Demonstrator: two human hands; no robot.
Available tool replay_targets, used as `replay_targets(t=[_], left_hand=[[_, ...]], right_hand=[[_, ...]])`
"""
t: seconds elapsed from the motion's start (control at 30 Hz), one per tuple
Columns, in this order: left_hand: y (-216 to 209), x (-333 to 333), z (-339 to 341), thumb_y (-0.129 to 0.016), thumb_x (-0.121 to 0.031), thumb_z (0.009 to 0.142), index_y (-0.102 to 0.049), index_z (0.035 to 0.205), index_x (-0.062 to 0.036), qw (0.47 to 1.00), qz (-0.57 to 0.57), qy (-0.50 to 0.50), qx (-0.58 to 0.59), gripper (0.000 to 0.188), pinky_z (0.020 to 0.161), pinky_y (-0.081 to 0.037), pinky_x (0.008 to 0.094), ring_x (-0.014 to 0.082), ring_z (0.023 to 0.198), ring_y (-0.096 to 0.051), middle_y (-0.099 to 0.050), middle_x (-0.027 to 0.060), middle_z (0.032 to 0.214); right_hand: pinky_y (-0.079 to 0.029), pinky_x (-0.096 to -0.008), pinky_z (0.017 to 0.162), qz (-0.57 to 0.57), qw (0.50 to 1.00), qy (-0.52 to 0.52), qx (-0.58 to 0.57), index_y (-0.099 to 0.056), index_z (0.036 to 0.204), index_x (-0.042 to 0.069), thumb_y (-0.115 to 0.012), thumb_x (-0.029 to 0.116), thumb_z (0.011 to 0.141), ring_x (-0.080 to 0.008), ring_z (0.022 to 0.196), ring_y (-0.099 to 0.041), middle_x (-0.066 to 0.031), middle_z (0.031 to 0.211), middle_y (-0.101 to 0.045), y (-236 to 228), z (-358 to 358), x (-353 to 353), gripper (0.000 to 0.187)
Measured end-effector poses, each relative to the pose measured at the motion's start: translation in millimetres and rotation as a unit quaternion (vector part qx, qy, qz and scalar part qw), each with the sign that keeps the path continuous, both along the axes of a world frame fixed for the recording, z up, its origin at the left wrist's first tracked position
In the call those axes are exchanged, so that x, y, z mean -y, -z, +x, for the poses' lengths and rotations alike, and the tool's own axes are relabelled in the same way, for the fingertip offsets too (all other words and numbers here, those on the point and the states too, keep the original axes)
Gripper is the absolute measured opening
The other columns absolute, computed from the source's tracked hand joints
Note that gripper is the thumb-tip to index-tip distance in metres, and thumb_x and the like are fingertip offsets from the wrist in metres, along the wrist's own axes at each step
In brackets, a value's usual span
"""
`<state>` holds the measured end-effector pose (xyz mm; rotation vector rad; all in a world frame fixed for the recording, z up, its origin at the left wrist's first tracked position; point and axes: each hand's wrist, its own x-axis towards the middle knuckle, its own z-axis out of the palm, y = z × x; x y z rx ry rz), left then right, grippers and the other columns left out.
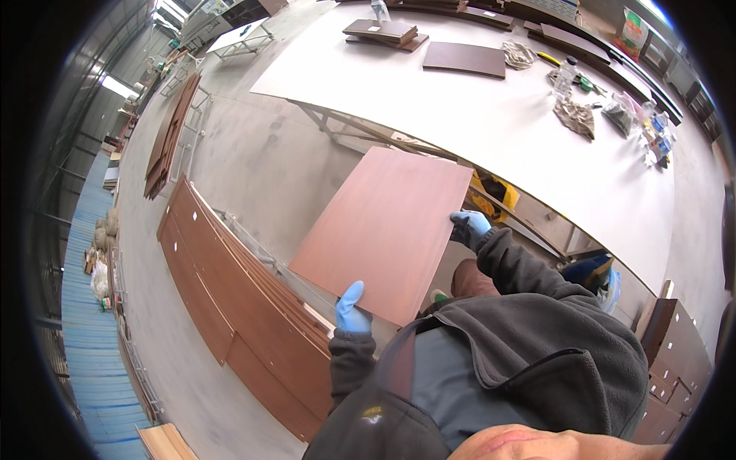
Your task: The person scrapes a brown panel, then wipes it with a cloth and liquid. The person stacks the cleaned panel with others on the floor, then repeats the wiping process on another panel and stacks it.
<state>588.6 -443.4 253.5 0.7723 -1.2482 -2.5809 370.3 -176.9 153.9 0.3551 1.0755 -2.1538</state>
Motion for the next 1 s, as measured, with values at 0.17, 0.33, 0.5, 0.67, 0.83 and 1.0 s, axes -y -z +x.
replay_targets(t=[0.17,0.33,0.5,0.67,0.83,1.0], left_hand=[[12.3,76.4,-138.9,-0.067,-0.015,0.097,-0.052,0.146,-0.0008,0.999,0.006,0.042,-0.021,0.054,0.109,-0.049,0.0428,0.0288,0.127,-0.060,-0.060,0.0119,0.139],[24.4,144.4,-284.4,-0.066,-0.018,0.099,-0.050,0.149,-0.0028,0.999,0.021,0.047,0.015,0.055,0.109,-0.050,0.0468,0.0305,0.129,-0.061,-0.061,0.0131,0.143],[18.0,206.7,-400.9,-0.066,-0.018,0.099,-0.049,0.150,-0.0035,0.998,0.054,0.001,-0.017,0.056,0.110,-0.050,0.0477,0.0307,0.130,-0.060,-0.061,0.0130,0.144],[8.2,289.7,-505.3,-0.065,-0.014,0.098,-0.050,0.150,-0.0059,0.996,0.080,-0.039,-0.023,0.055,0.107,-0.052,0.0467,0.0304,0.128,-0.061,-0.061,0.0106,0.142],[13.3,409.5,-648.3,-0.067,-0.016,0.098,-0.052,0.148,-0.0037,0.998,0.042,-0.020,-0.052,0.053,0.107,-0.052,0.0461,0.0289,0.127,-0.062,-0.062,0.0114,0.141],[17.9,524.7,-816.8,-0.069,-0.016,0.098,-0.056,0.143,-0.0035,0.996,0.028,0.019,-0.078,0.049,0.105,-0.054,0.0449,0.0271,0.122,-0.066,-0.067,0.0100,0.136]], right_hand=[[-0.055,-0.0487,0.101,-0.014,0.999,0.036,-0.026,-0.063,0.123,-0.007,-0.058,0.009,0.098,-0.0323,0.102,-0.071,-0.0173,0.115,-0.071,4.1,-133.2,66.6,0.030],[-0.056,-0.0488,0.102,-0.021,0.998,0.051,-0.033,-0.063,0.124,-0.009,-0.057,0.006,0.097,-0.0333,0.107,-0.071,-0.0193,0.119,-0.070,10.6,-284.9,140.1,0.031],[-0.062,-0.0426,0.089,0.002,0.999,0.006,-0.044,-0.065,0.123,-0.007,-0.061,0.013,0.102,-0.0282,0.097,-0.074,-0.0161,0.115,-0.072,16.9,-418.9,215.7,0.029],[-0.056,-0.0399,0.101,0.066,0.979,-0.059,-0.184,-0.069,0.126,0.001,-0.056,0.040,0.108,-0.0201,0.107,-0.071,-0.0074,0.112,-0.073,29.5,-542.6,294.7,0.045],[-0.047,-0.0465,0.110,0.439,0.791,-0.047,-0.424,-0.063,0.134,0.000,-0.061,0.042,0.100,-0.0344,0.131,-0.061,-0.0193,0.136,-0.067,52.6,-641.9,379.5,0.054],[-0.027,-0.0487,0.126,0.629,0.628,-0.087,-0.449,-0.050,0.150,0.003,-0.066,0.044,0.092,-0.0330,0.155,-0.033,-0.0173,0.162,-0.043,85.9,-711.4,450.5,0.073]])
